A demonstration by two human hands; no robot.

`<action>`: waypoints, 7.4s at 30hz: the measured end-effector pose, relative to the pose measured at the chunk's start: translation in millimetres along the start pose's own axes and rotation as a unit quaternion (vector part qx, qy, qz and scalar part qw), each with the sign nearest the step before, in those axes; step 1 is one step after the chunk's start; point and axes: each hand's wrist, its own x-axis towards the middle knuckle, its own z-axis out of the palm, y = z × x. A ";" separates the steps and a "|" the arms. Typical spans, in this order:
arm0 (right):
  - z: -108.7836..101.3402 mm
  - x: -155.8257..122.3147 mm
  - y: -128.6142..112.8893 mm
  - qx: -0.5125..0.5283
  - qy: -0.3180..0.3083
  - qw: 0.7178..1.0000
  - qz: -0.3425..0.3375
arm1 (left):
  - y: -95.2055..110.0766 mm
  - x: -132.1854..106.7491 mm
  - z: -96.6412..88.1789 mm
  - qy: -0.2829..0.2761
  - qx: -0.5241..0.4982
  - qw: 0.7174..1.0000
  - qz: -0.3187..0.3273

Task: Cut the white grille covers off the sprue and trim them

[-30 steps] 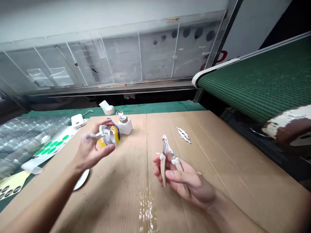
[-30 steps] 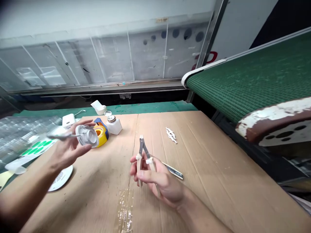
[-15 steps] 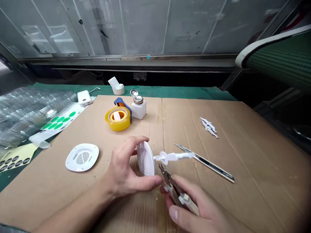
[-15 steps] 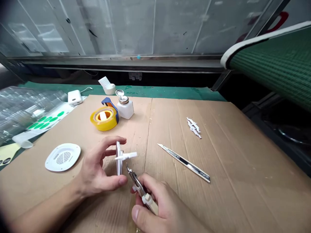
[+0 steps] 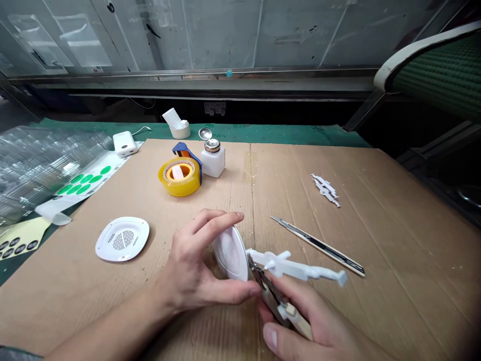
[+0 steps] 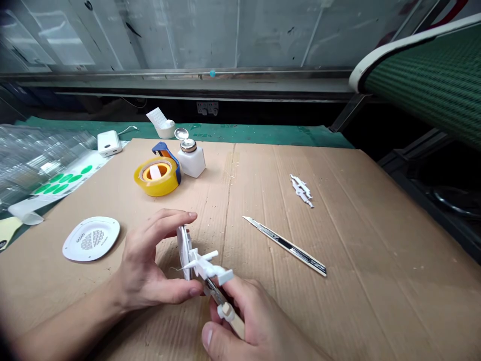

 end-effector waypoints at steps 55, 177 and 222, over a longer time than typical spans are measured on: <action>-0.9 5.4 0.6 -0.159 0.066 0.981 -0.086 | -4.9 5.6 3.7 0.025 -0.024 0.999 0.014; -40.3 12.7 -3.9 -0.438 0.057 0.832 -0.336 | 6.2 -12.9 16.5 -0.347 -0.667 0.414 -0.513; -32.2 18.8 0.5 -0.419 0.017 0.838 -0.348 | 4.1 -5.0 11.9 -0.400 -0.626 0.380 -0.551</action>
